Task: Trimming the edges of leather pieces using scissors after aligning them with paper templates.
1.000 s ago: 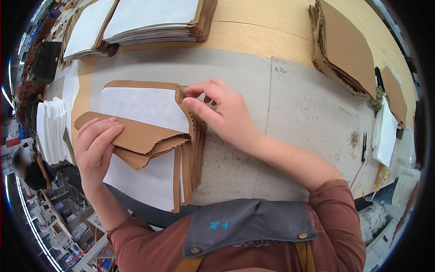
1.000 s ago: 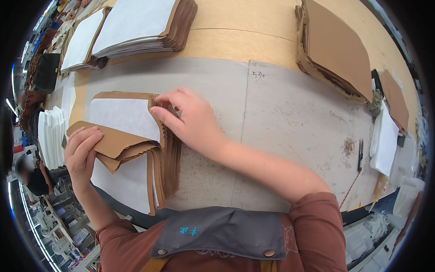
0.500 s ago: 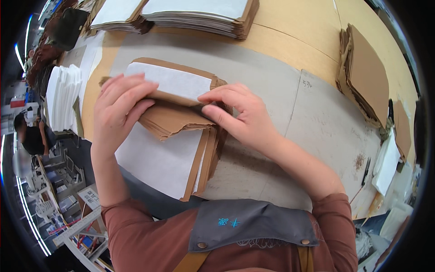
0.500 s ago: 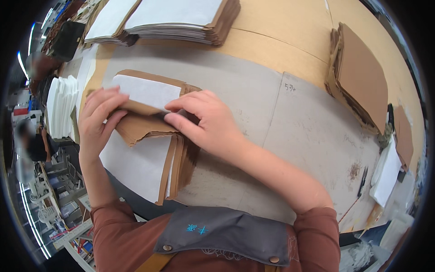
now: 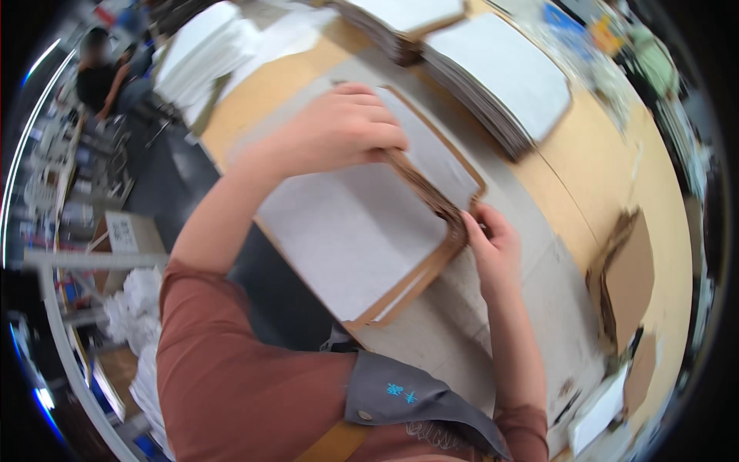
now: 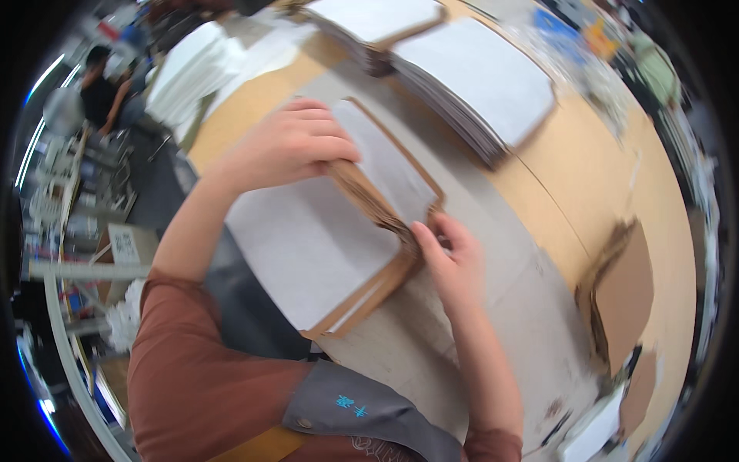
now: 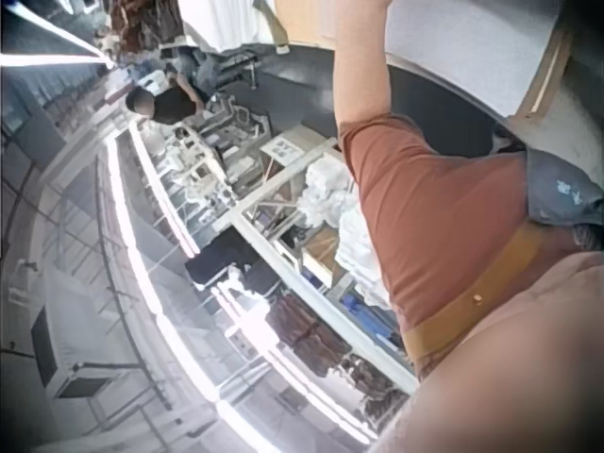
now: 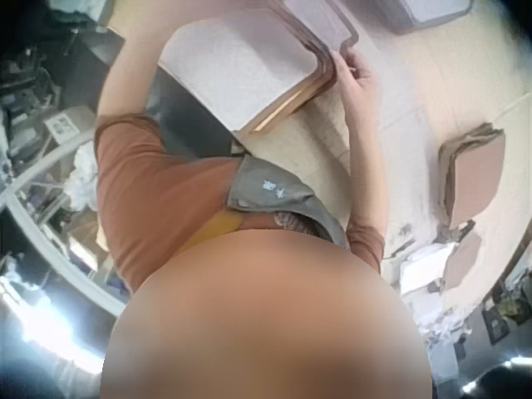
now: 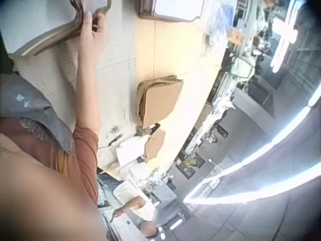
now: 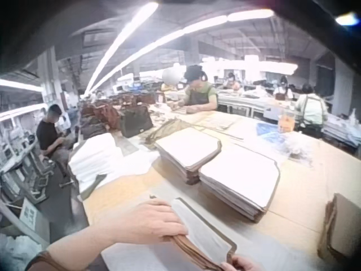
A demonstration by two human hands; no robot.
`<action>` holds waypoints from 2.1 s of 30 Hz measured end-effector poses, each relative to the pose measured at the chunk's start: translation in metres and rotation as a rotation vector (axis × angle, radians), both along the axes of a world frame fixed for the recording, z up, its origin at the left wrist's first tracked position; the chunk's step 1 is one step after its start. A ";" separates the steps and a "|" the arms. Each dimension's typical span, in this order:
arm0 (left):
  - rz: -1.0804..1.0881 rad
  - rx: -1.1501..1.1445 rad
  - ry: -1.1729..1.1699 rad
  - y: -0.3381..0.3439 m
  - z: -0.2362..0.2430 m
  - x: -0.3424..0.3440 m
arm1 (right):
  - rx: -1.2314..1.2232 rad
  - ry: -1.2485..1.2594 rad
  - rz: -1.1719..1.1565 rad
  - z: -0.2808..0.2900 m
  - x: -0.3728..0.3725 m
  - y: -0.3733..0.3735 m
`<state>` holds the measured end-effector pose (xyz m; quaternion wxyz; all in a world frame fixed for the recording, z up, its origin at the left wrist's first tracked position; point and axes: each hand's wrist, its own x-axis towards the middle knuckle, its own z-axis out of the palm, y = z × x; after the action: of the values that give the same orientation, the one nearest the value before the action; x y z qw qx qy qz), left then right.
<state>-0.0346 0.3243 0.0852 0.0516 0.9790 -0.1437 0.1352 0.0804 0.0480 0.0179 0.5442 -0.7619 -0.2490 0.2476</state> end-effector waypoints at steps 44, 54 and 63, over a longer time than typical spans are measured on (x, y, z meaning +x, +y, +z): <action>-0.013 -1.664 0.209 -0.143 0.013 -0.021 | 0.427 0.099 -0.403 0.141 0.002 -0.171; 0.187 -1.782 0.202 -0.141 0.008 -0.039 | 0.439 0.154 -0.338 0.115 -0.005 -0.162; 0.242 -1.854 0.203 -0.132 -0.002 -0.042 | 0.561 0.300 -0.325 0.108 -0.010 -0.152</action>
<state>-0.0765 0.1925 0.0828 0.8085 0.5628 0.1291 0.1141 0.0704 -0.1044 0.1256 0.7950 -0.5676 -0.1001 0.1890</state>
